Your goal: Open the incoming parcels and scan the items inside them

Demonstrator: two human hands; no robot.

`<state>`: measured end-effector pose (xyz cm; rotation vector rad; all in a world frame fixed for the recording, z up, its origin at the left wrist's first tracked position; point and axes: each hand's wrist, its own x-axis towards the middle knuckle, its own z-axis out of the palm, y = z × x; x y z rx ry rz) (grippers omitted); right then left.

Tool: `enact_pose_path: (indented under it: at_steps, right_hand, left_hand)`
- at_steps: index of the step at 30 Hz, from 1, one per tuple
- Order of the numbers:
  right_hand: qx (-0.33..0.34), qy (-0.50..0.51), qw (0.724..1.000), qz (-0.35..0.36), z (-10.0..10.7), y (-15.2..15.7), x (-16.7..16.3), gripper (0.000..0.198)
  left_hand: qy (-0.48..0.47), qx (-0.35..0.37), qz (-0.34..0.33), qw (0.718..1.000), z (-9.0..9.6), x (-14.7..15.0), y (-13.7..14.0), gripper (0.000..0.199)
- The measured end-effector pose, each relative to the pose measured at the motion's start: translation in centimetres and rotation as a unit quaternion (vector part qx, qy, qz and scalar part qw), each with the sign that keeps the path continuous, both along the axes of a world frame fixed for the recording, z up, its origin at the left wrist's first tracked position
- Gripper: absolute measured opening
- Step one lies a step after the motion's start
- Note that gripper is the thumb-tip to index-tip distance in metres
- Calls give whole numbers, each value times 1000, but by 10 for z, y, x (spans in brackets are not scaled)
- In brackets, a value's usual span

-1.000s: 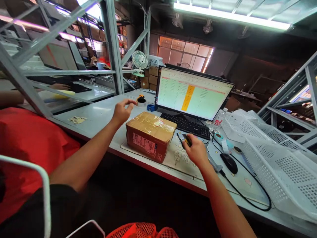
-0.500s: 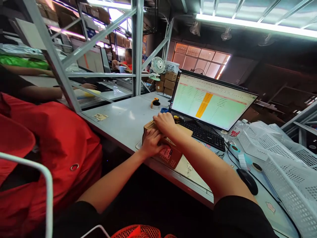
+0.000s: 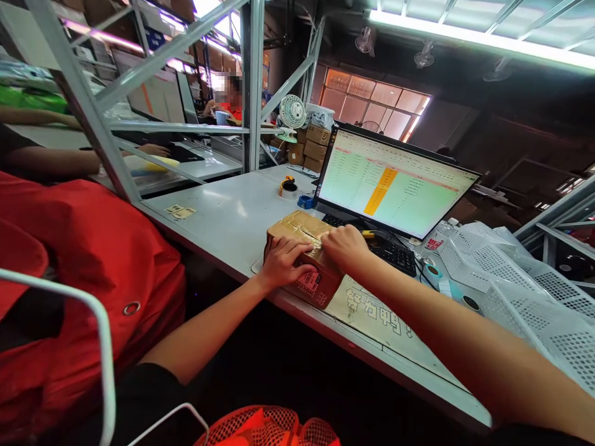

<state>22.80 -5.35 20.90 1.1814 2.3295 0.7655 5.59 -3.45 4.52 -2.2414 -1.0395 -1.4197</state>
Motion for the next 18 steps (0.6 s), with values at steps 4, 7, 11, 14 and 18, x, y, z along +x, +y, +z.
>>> enact_pose_path:
  at_steps: [4, 7, 11, 14, 18]
  right_hand:
    - [23, -29, 999, -37, 6, -31, 55, 34]
    - [35, 20, 993, -110, -4, -42, 97, 35]
    - [15, 169, 964, -206, -60, -48, 157, 38]
    - [15, 267, 941, -208, -120, -52, 189, 41]
    - [28, 351, 917, -186, -180, -53, 203, 42]
  left_hand:
    - [2, 5, -8, 1000, 1, -2, -1, 51]
    - [8, -14, -1, 1000, 3, 1, -11, 52]
    - [35, -41, 34, 998, 22, 9, -39, 45]
    - [117, -97, 11, 988, 58, 2, -35, 40]
    - [213, -202, -73, 953, 112, -26, 32, 33]
